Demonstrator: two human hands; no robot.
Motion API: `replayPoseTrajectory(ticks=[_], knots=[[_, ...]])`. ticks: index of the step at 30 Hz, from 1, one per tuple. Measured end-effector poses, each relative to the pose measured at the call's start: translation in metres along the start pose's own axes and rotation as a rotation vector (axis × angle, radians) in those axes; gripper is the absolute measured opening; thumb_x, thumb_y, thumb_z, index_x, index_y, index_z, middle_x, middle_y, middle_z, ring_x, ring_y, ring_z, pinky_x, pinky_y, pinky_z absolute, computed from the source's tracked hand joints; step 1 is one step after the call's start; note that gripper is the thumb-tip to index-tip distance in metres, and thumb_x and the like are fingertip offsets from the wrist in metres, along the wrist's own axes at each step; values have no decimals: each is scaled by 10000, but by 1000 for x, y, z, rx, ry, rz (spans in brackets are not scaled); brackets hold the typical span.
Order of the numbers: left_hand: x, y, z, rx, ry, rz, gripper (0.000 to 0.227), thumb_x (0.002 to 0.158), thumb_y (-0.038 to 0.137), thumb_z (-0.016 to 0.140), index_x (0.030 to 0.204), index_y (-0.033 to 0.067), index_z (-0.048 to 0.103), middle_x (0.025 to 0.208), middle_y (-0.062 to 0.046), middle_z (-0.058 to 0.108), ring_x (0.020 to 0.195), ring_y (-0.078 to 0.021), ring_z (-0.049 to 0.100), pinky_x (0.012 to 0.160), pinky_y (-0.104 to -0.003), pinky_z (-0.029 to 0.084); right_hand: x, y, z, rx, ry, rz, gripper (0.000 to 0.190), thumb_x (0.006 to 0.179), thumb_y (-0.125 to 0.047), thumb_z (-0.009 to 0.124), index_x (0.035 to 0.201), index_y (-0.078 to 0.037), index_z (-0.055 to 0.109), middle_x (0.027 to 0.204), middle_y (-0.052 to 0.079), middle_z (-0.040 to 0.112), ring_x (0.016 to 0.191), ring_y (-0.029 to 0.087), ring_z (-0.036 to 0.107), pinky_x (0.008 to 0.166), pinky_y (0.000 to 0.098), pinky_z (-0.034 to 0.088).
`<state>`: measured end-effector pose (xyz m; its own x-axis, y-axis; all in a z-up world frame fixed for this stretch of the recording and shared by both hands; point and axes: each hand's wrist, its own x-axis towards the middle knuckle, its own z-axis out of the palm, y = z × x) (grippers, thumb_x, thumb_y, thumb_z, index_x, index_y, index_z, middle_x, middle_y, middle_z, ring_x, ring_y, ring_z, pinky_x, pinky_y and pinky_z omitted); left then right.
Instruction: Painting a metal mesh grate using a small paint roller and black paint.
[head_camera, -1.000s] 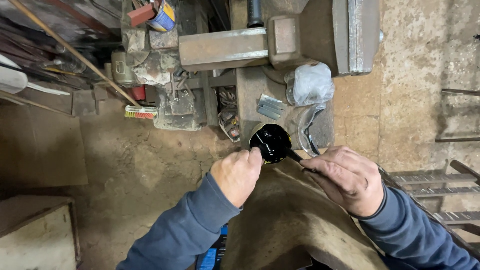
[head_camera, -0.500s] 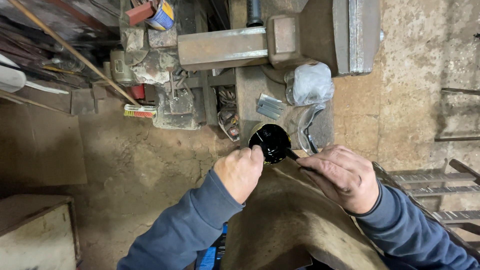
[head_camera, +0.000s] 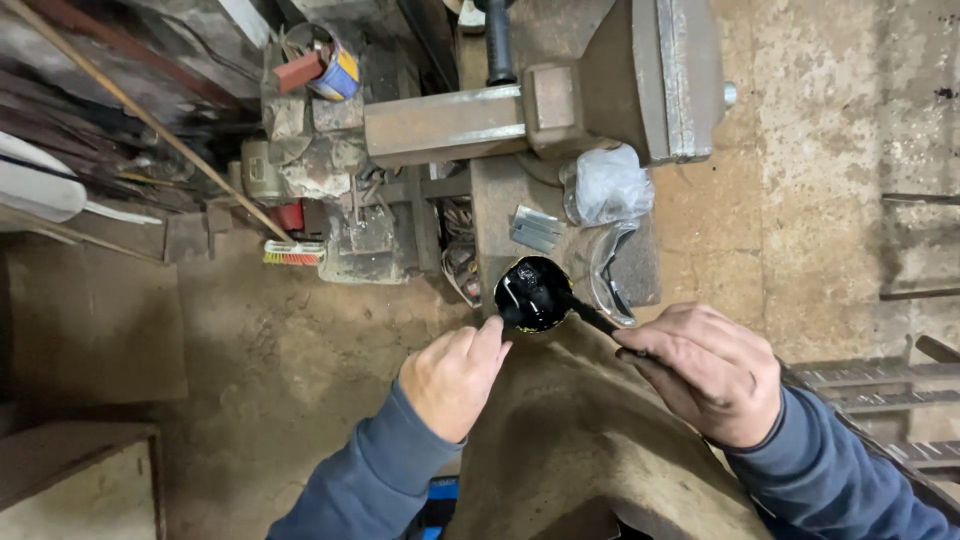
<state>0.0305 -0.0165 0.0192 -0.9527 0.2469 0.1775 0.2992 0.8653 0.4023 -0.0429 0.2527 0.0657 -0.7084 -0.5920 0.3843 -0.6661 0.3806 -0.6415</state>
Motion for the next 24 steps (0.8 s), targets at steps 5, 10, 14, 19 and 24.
replayPoseTrajectory(ticks=[5,10,14,19,24], knots=[[-10,3,-3,-22,69,-36,292,889,190,769,1134,59,678,774,-71,619,703,-239,671,593,-375,552,-8,-2,-4,23,15,21,312,732,44,784,1033,-26,735,901,87,736,820,224,731,747,322,582],[-17,9,-3,-3,113,-82,296,878,193,778,1130,61,694,769,-84,630,675,-265,664,584,-397,545,-11,-1,-8,12,46,-39,301,743,53,770,1034,-12,731,897,96,723,828,235,729,765,335,583],[-21,17,0,13,163,-92,293,883,191,774,1132,57,694,779,-85,632,681,-268,665,592,-395,548,-15,-3,-11,16,71,-62,291,743,47,780,1021,-14,726,896,93,723,827,234,730,763,334,581],[-24,27,-2,48,206,-134,288,883,177,780,1136,63,701,772,-85,626,666,-271,658,594,-391,545,-20,0,-17,48,93,-78,286,725,42,786,999,-10,726,877,101,714,816,240,725,758,331,578],[-33,29,1,63,219,-145,304,879,172,787,1149,62,703,769,-90,625,657,-274,651,588,-395,535,-24,-5,-21,37,108,-26,245,743,28,802,973,-10,727,849,93,708,802,219,724,745,311,573]])
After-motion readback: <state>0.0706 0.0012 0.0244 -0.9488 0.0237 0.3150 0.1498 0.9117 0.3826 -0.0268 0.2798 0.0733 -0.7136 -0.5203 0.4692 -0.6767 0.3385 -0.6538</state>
